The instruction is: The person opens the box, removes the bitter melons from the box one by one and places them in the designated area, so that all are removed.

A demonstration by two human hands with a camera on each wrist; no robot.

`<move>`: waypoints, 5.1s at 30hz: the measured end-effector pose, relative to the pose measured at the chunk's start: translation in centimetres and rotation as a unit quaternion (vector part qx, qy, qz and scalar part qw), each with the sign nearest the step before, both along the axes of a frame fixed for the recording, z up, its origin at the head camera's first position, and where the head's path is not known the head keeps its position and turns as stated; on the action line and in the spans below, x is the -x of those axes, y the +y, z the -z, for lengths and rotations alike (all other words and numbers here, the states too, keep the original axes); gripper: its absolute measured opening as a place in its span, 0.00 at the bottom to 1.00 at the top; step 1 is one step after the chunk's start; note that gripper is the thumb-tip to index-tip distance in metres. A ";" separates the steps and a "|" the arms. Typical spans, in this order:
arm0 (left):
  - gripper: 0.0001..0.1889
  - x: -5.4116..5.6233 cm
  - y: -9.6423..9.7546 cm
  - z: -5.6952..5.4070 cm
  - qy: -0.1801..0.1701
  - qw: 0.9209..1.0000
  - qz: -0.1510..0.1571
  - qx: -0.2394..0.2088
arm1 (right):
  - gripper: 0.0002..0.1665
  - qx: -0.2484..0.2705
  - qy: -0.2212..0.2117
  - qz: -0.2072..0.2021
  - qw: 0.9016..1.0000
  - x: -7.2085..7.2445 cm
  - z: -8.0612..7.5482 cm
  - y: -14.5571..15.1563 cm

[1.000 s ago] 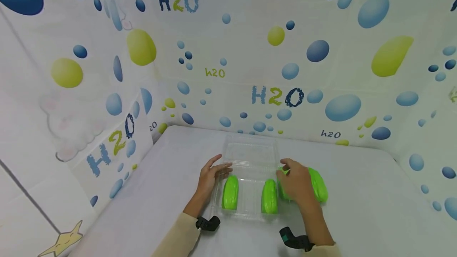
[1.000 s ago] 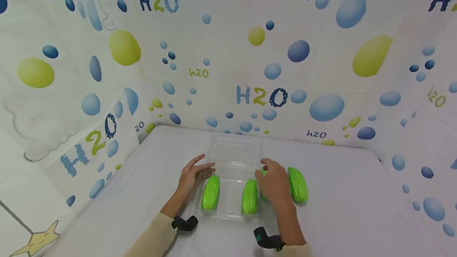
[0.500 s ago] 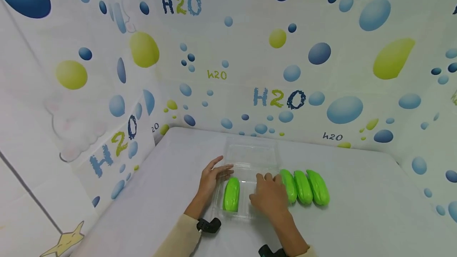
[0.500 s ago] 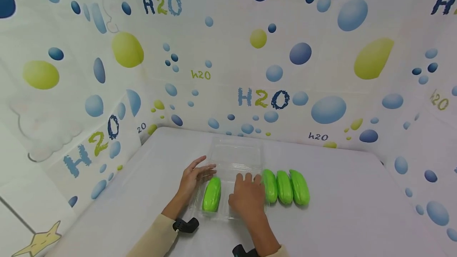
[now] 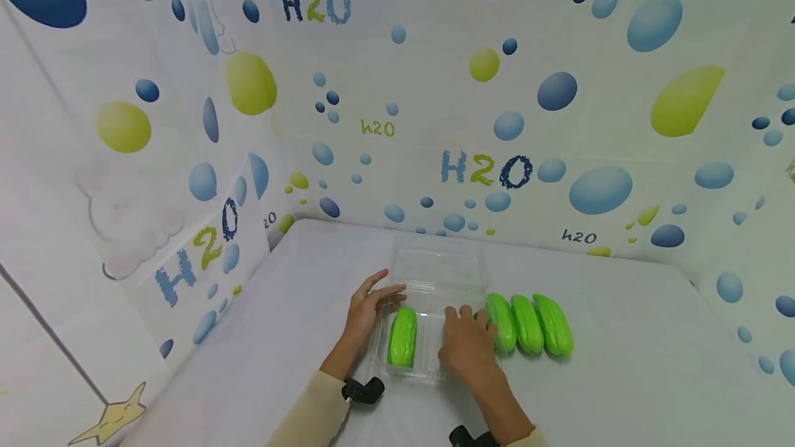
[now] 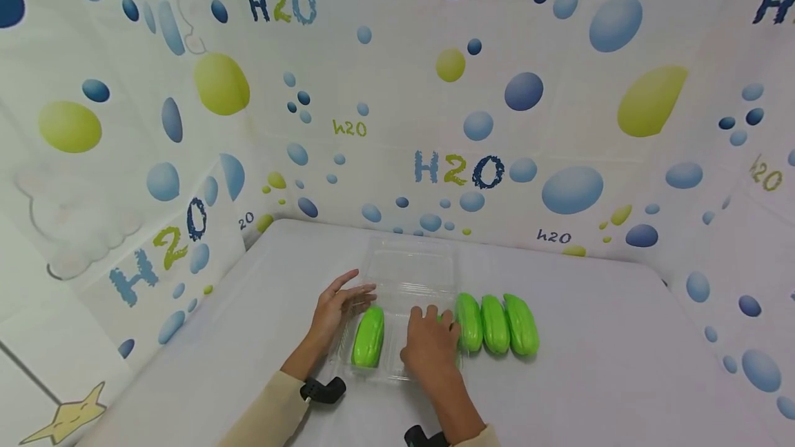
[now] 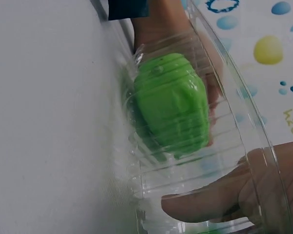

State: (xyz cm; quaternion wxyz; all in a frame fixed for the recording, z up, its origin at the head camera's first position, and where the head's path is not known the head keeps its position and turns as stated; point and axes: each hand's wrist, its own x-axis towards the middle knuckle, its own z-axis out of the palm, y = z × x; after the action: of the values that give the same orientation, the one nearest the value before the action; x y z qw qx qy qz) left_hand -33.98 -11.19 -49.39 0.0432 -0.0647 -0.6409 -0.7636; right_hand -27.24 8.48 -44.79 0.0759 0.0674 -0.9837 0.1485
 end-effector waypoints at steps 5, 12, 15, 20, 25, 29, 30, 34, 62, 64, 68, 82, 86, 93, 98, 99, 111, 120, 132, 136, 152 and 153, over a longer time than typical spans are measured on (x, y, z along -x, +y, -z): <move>0.24 -0.1 0.0 0.1 0.000 1.000 0.003 -0.003 | 0.35 0.022 -0.017 -0.009 1.000 0.0 0.0 0.2; 0.25 0.0 0.0 0.2 0.002 1.000 0.002 0.004 | 0.38 0.030 -0.024 -0.015 0.999 0.1 0.2 0.1; 0.25 0.0 0.0 0.2 -0.002 1.000 0.001 -0.002 | 0.38 0.032 -0.031 -0.021 0.999 0.1 0.2 0.2; 0.25 0.0 0.0 0.3 -0.010 1.000 -0.002 -0.013 | 0.38 0.061 -0.061 -0.036 0.996 0.1 0.2 0.3; 0.25 -0.1 0.1 0.1 -0.014 1.000 -0.001 -0.015 | 0.42 0.092 -0.077 -0.037 0.992 0.0 0.0 0.5; 0.25 0.0 0.1 0.0 -0.012 1.000 0.001 -0.013 | 0.45 0.120 -0.080 -0.030 0.989 0.1 -0.2 0.8; 0.25 0.0 0.1 0.0 -0.011 1.000 0.001 -0.012 | 0.46 0.125 -0.082 -0.027 0.988 0.1 -0.2 0.9; 0.25 0.0 0.1 -0.1 -0.011 1.000 0.000 -0.016 | 0.46 0.132 -0.086 -0.021 0.987 0.4 -0.4 1.1; 0.25 0.0 0.1 -0.1 -0.015 1.000 -0.003 -0.003 | 0.36 0.191 -0.049 -0.050 0.979 0.8 -2.2 2.8; 0.25 0.0 0.1 -0.1 -0.014 1.000 -0.003 -0.002 | 0.36 0.193 -0.044 -0.051 0.979 0.9 -2.2 2.9; 0.25 -0.1 0.1 -0.1 -0.011 1.000 -0.002 0.003 | 0.35 0.195 -0.022 -0.049 0.979 1.0 -2.4 3.1; 0.25 -0.3 0.1 -0.1 -0.008 1.000 -0.003 0.012 | 0.33 0.252 0.044 -0.031 0.966 1.3 -3.5 5.2; 0.25 -0.3 0.1 0.0 -0.007 1.000 -0.003 0.011 | 0.34 0.260 0.042 -0.012 0.965 1.4 -3.8 6.5; 0.25 -0.2 0.0 -0.1 -0.010 1.000 -0.004 0.008 | 0.35 0.265 0.070 0.004 0.962 1.9 -4.0 8.1; 0.25 0.0 0.2 -0.2 -0.011 1.000 0.000 0.003 | 0.37 0.279 0.063 0.015 0.958 1.9 -4.4 8.7; 0.25 0.0 0.2 -0.3 -0.009 1.000 0.003 0.006 | 0.37 0.283 0.063 0.017 0.957 1.9 -4.4 8.9; 0.25 0.0 0.0 -0.2 -0.008 1.000 0.005 0.007 | 0.38 0.310 0.075 0.041 0.947 1.9 -4.9 10.6; 0.25 0.1 -0.2 -0.3 0.002 1.000 -0.003 0.012 | 0.41 0.345 0.044 0.089 0.933 1.9 -5.4 12.6; 0.26 -0.1 0.0 0.0 -0.010 1.000 -0.001 0.001 | 0.40 0.376 0.044 0.140 0.915 1.8 -4.1 16.2; 0.26 -0.2 0.1 0.1 -0.011 1.000 -0.002 0.004 | 0.41 0.373 0.036 0.170 0.911 1.9 -3.4 17.5; 0.26 -0.1 0.0 0.1 -0.009 1.000 -0.003 0.001 | 0.40 0.377 0.035 0.253 0.890 2.3 -0.9 19.8; 0.26 -0.1 0.0 0.1 -0.008 1.000 -0.002 0.001 | 0.39 0.377 0.034 0.255 0.890 2.4 -0.6 19.9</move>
State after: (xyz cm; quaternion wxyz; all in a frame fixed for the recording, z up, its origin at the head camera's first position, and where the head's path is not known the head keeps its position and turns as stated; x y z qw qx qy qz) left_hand -33.89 -11.15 -49.49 0.0397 -0.0570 -0.6422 -0.7633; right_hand -29.61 28.42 -44.16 0.1645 -0.2145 -0.8336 0.4817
